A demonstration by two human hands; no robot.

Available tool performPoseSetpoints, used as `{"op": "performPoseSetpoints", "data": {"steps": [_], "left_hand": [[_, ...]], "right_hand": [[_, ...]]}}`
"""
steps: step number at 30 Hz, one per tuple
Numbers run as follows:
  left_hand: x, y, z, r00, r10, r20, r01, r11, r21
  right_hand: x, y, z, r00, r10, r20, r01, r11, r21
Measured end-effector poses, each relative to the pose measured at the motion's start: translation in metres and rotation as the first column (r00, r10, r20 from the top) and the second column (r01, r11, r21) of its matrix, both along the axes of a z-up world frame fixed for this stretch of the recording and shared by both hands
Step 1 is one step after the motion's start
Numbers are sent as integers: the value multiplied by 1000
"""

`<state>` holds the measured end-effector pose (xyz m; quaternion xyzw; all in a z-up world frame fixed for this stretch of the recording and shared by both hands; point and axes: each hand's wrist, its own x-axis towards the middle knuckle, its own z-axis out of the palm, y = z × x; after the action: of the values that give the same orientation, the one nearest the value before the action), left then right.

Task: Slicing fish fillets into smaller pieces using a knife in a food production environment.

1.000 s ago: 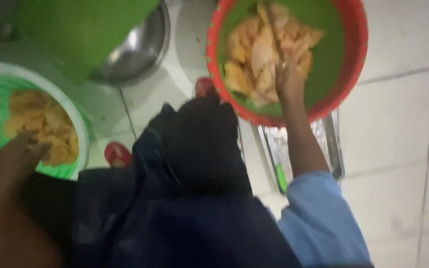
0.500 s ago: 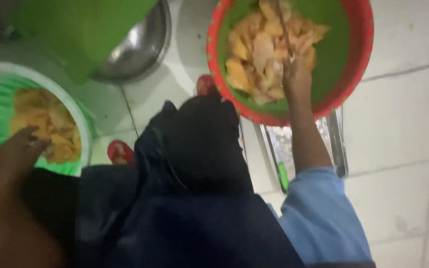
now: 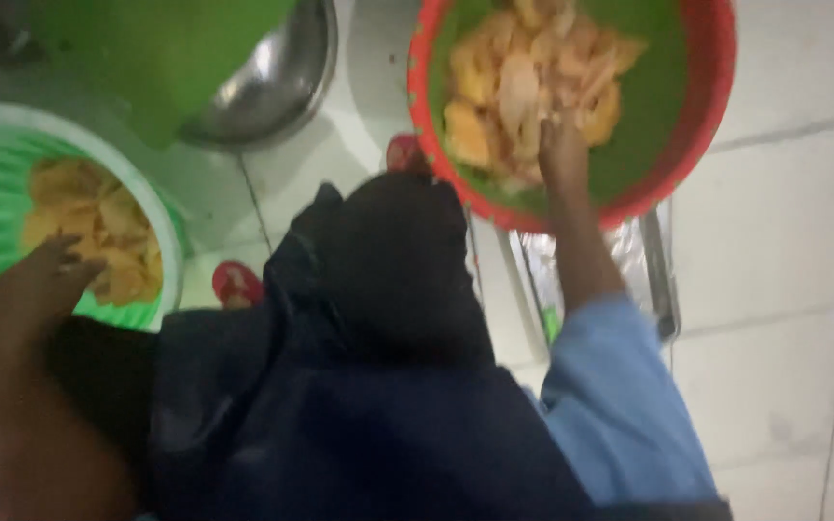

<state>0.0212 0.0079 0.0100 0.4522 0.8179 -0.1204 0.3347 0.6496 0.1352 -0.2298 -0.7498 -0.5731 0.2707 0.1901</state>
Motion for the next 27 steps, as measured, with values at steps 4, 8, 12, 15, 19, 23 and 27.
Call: {"op": "performPoseSetpoints", "data": {"steps": [4,8,12,15,19,23,27], "left_hand": [[-8,11,-14,998,-18,-59,18,1000,-5],[-38,-25,-33,979,-200,-47,195,977,-82],[-21,-11,-17,996,-86,-33,87,996,33],[-106,-33,-81,497,-799,-339,831,550,-78],[6,4,8,993,103,-51,-106,991,-76],[5,5,1,998,-48,-28,48,999,-12],[26,20,13,999,-19,-31,17,999,-47]], "right_hand": [[8,28,-11,993,65,94,-50,986,-160],[9,-20,-33,1000,30,-4,-30,999,-13],[-8,-9,-1,981,-49,-188,99,960,264],[-10,-2,-4,998,42,-38,-55,870,-490],[-25,-14,30,996,-74,-45,74,997,-1],[-8,-12,6,944,-237,-230,162,938,-305],[-10,9,3,987,-132,-94,96,945,-312]]}}
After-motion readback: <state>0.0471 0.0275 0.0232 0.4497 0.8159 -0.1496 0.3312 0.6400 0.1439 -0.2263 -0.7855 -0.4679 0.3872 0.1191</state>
